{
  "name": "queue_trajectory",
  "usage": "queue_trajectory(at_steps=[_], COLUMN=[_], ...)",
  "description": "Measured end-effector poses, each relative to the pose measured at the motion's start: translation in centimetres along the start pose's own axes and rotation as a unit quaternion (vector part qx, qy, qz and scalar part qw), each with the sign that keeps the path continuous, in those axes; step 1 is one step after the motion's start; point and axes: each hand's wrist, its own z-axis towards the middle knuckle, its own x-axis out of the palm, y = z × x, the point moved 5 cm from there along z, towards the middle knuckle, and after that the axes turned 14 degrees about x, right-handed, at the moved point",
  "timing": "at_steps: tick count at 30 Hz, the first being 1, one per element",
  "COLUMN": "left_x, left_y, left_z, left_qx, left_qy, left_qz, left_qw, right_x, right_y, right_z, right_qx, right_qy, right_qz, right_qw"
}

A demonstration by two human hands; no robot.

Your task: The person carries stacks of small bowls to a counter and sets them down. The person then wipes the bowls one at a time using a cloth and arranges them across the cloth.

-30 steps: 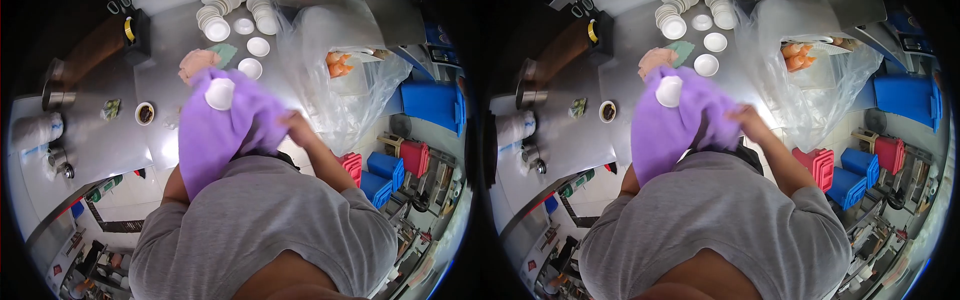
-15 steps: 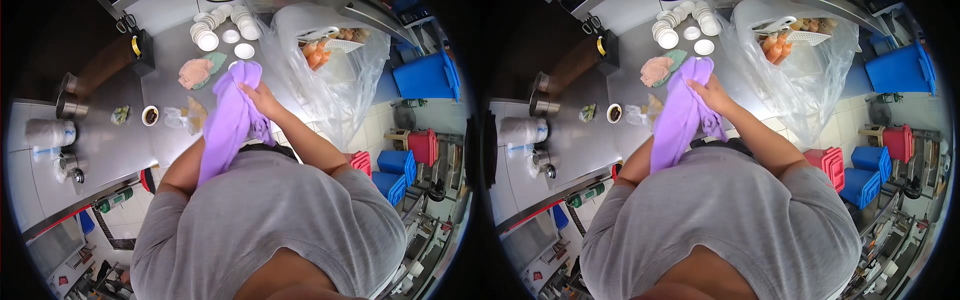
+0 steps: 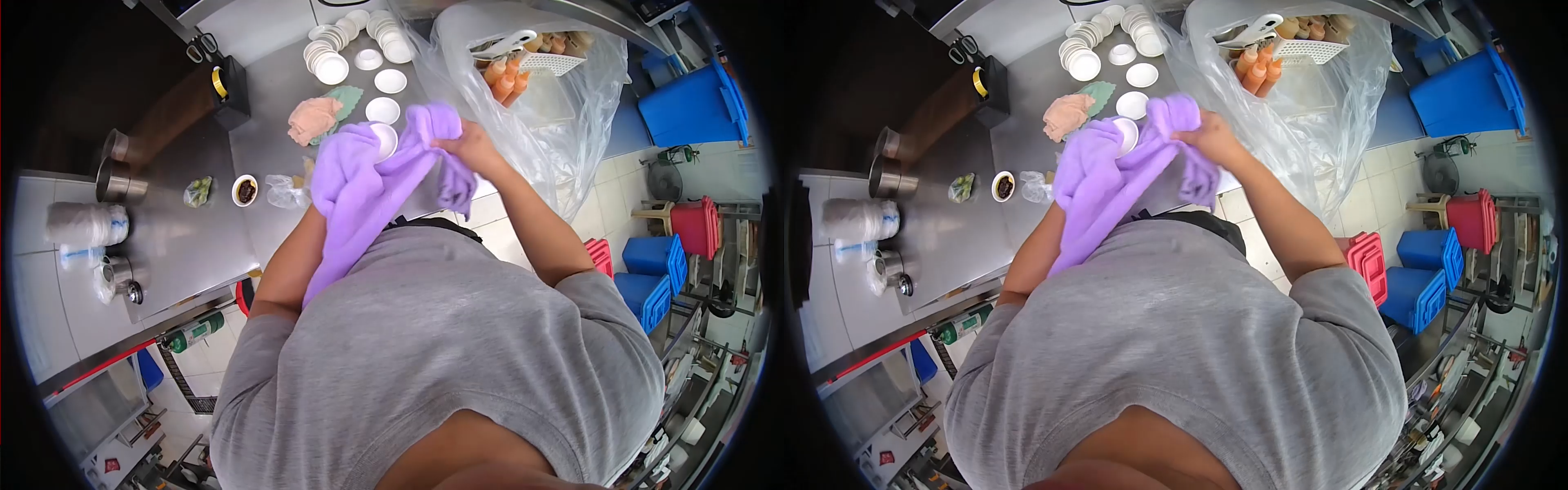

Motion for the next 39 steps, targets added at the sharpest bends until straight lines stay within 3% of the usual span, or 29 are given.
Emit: queue_trajectory(at_steps=[2, 3, 6, 9, 13, 14, 15, 17, 18, 21, 24, 25, 26, 27, 31, 32, 33, 35, 37, 39], left_x=[1.0, 1.4, 2.7, 3.5, 1.7, 1.0, 0.5, 0.4, 0.8, 1.4, 3.1, 4.6, 6.4, 7.5, 7.4, 5.8, 4.0, 1.5, 0.7, 1.1], left_y=[1.3, 2.0, 3.7, 4.8, 4.5, 4.0, 3.5, 1.4, -0.5, -1.4, -1.5, -2.0, -2.5, -1.1, 0.2, 0.2, 0.1, -0.9, -0.9, 3.5], left_z=[-0.4, -0.2, -0.9, -1.2, -1.8, -1.6, -1.4, 0.1, 1.3, 2.5, 0.4, -0.1, -0.8, -2.4, -1.5, -0.4, 0.8, 1.9, 4.6, 2.6], left_qx=[0.004, 0.002, -0.024, -0.054, -0.122, -0.143, -0.163, -0.194, -0.196, -0.451, -0.433, -0.336, -0.237, -0.227, -0.15, -0.14, -0.129, -0.128, -0.118, -0.094], left_qy=[-0.009, -0.019, -0.032, -0.012, 0.076, 0.119, 0.168, 0.345, 0.443, 0.384, 0.224, 0.252, 0.284, 0.278, 0.323, 0.257, 0.188, 0.06, -0.08, -0.012], left_qz=[0.039, 0.056, 0.128, 0.215, 0.371, 0.411, 0.453, 0.569, 0.615, 0.319, 0.207, 0.25, 0.291, 0.315, 0.361, 0.421, 0.478, 0.529, 0.528, 0.531], left_qw=[0.999, 0.998, 0.991, 0.975, 0.918, 0.892, 0.86, 0.721, 0.622, 0.74, 0.848, 0.873, 0.882, 0.878, 0.862, 0.859, 0.848, 0.837, 0.837, 0.842], right_x=[-1.2, -1.1, 1.7, 2.8, -8.3, -12.6, -16.7, -22.3, -23.7, -22.9, -20.8, -18.1, -13.5, -8.6, 0.2, 0.6, 0.6, 0.6, 4.8, 8.1], right_y=[-3.2, -3.0, 0.3, -2.7, -3.9, -4.7, -6.2, -10.4, -12.4, -16.1, -8.3, -7.0, -6.6, -5.5, -6.4, -6.2, -4.9, 0.8, 3.4, 2.6], right_z=[1.2, 1.2, 0.4, 1.6, -0.2, -0.7, 0.1, 3.8, 5.9, 12.0, 8.1, 6.6, 4.5, 2.8, 2.6, 4.0, 4.9, 5.7, 8.7, 9.8], right_qx=[-0.011, -0.138, 0.001, 0.072, -0.015, -0.04, -0.004, 0.048, 0.048, 0.012, -0.004, 0.003, -0.037, -0.06, -0.094, -0.088, -0.174, -0.131, -0.277, -0.373], right_qy=[-0.158, -0.297, -0.076, 0.049, -0.212, -0.299, -0.357, -0.38, -0.374, -0.241, -0.289, -0.166, -0.062, 0.103, 0.111, 0.129, 0.074, 0.081, -0.029, -0.106], right_qz=[-0.146, -0.166, -0.041, 0.063, -0.031, -0.02, -0.069, -0.139, -0.2, -0.246, -0.194, -0.067, 0.114, 0.024, -0.157, -0.168, -0.101, -0.019, -0.156, -0.282], right_qw=[0.977, 0.93, 0.996, 0.994, 0.977, 0.953, 0.932, 0.913, 0.904, 0.939, 0.937, 0.984, 0.991, 0.993, 0.977, 0.973, 0.977, 0.988, 0.948, 0.877])
